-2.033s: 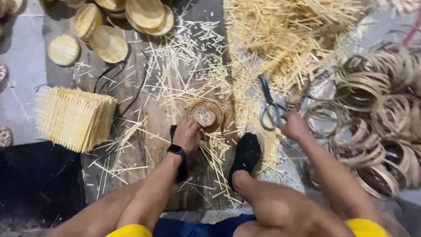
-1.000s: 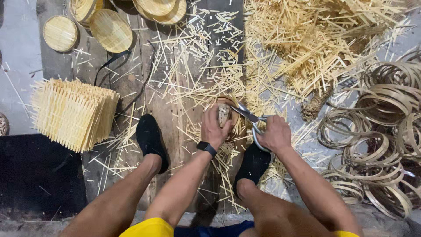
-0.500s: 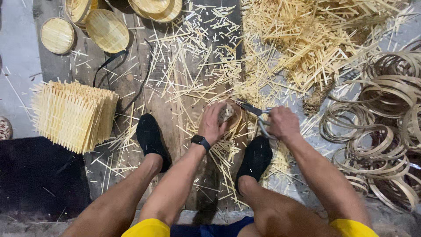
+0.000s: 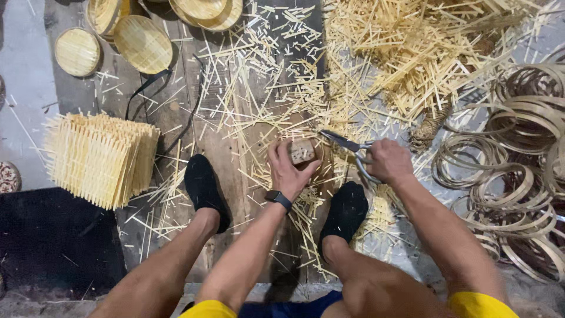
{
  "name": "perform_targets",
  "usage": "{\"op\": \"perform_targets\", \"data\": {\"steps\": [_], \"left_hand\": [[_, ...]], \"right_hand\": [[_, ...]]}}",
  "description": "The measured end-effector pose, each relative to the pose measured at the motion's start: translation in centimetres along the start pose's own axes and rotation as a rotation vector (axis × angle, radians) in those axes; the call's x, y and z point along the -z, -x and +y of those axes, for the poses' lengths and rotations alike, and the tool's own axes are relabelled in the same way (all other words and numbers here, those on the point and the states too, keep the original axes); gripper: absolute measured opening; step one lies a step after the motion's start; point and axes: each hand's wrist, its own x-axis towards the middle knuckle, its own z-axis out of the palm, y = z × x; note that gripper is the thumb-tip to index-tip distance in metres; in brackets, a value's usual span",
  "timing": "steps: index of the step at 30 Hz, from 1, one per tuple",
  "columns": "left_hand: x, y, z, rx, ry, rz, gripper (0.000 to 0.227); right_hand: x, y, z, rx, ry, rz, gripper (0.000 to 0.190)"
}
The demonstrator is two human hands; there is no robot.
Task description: The person attaches thin wooden slats to a circular base and trims the excess length using shears to construct small bamboo baskets.
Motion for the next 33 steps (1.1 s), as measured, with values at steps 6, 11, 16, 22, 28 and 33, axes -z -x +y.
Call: {"op": "perform_targets", "data": {"steps": [6,11,16,22,28,33], "left_hand": [[-1.8,-0.3,-0.7,-0.156,-0.126,-0.014,0.069],[-0.4,-0.6,-0.6,-0.270,-0.096,-0.030,0.070],[-1.0,0.2,0.4,-0.080,-0.006,-0.027,0.076],[-1.2,0.4,-0.7,-0.165,-0.030,0.044,0.067],[-1.4,0.7,-1.6,-0.195,-0.038,-0.023,0.069],[0.0,0.1,-1.6,-0.308,-0.012,0.010,0.072]], "right_hand": [[0.3,0.7,-0.8,0.158,0.091,0.345,0.064],[-2.4,-0.9,-0.5,0.065,-0.005,0.163,0.046],[-2.3,-0.4,0.2,0.145,-0.049,0.399,0.050],[0.7,2.1,0.0,0.167,0.069,0.441,0.069],[-0.9,2.0,-2.5,0.051,0.024,0.345,0.056],[-2.7,-0.2,-1.5,0.121,-0.047,0.376,0.039]]}}
